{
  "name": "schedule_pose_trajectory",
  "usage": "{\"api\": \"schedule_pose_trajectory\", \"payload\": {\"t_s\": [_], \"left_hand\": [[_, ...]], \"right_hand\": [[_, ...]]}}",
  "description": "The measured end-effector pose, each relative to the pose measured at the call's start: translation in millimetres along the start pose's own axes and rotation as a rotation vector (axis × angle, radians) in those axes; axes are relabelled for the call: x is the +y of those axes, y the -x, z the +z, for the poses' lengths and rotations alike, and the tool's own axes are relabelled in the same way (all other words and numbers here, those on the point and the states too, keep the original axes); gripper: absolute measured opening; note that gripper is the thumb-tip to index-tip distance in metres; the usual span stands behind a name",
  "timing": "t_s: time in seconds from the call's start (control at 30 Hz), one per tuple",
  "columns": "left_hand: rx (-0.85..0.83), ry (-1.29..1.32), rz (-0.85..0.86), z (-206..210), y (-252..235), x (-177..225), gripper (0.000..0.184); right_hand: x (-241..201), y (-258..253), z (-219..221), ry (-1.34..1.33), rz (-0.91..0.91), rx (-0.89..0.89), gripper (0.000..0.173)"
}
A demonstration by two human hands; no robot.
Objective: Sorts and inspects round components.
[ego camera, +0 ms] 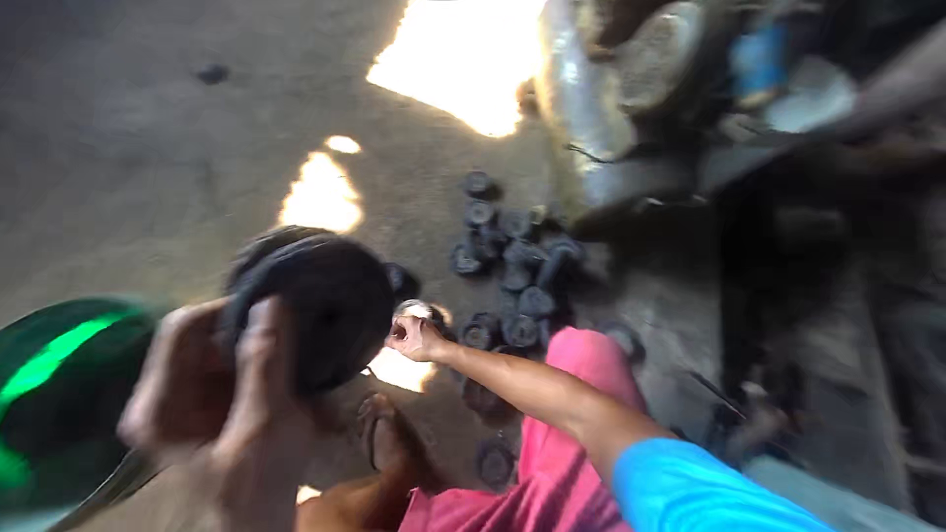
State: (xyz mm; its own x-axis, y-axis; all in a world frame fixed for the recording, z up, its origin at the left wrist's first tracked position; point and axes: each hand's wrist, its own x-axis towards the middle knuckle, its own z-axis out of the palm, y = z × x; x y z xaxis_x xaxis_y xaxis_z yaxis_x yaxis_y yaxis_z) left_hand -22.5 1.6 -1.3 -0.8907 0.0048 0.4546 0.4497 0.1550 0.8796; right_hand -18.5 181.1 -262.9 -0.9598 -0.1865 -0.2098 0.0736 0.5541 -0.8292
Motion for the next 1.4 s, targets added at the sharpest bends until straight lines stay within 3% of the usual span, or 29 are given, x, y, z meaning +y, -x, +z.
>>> {"api": "schedule_pose_trajectory", "payload": {"t_s": [0.07,0.13,0.27,0.37,0.43,0.5,0.63,0.77,0.83,0.9,1.0,1.1,1.2,1.4], "left_hand": [[0.0,0.009,-0.015,-3.2,-0.3,-11.3,0.012],[0.01,0.031,-0.099,-1.1,1.4,-14.5,0.011],[0.076,0.133,-0.223,2.2,5.5,-20.1,0.014],[0.084,0.135,-0.253,5.1,7.5,-14.6,0.013],[0.107,0.075,-0.279,21.0,8.0,7.9,0.009],[0.192,-0.038,-0.347,49.6,8.1,38.8,0.019],[0.187,-0.057,-0.34,54.1,14.3,37.1,0.022],[0.113,-0.112,-0.219,48.2,22.3,15.4,0.012],[-0.011,-0.09,-0.169,37.2,26.5,-0.6,0.008],[-0.127,-0.073,-0.159,27.8,22.4,-9.6,0.011],[-0.14,-0.091,-0.173,22.6,24.8,-15.8,0.011],[0.003,-0.129,-0.285,40.3,27.2,4.7,0.012],[-0.04,0.017,-0.406,16.3,29.9,-12.3,0.022],[0.027,0.145,-0.406,26.0,19.5,-15.0,0.021]], "right_hand": [[58.7,6.7,-40.1,-0.026,0.374,-0.04,0.045],[99.1,17.3,-89.9,-0.049,0.606,0.117,0.048],[179.9,33.1,-177.4,0.129,0.882,0.72,0.07],[228.1,52.1,-215.1,0.3,1.019,0.789,0.091],[252.3,58.4,-222.9,0.269,0.986,0.693,0.11],[258.7,56.2,-223.1,0.346,0.925,0.564,0.121],[251.9,28.1,-215.2,0.7,0.768,0.386,0.121],[261.5,-0.3,-208.5,0.834,0.713,0.222,0.116],[270.8,-4.3,-205.6,0.845,0.752,0.241,0.111],[277.1,-6.4,-203.3,0.828,0.762,0.311,0.093],[277.5,2.6,-204.9,0.792,0.764,0.346,0.078],[273.4,28.5,-217.7,0.702,0.805,0.357,0.079],[269.3,53.5,-234.4,0.616,0.815,0.374,0.083],[281.6,107.6,-245.9,0.366,0.734,0.601,0.088]]}}
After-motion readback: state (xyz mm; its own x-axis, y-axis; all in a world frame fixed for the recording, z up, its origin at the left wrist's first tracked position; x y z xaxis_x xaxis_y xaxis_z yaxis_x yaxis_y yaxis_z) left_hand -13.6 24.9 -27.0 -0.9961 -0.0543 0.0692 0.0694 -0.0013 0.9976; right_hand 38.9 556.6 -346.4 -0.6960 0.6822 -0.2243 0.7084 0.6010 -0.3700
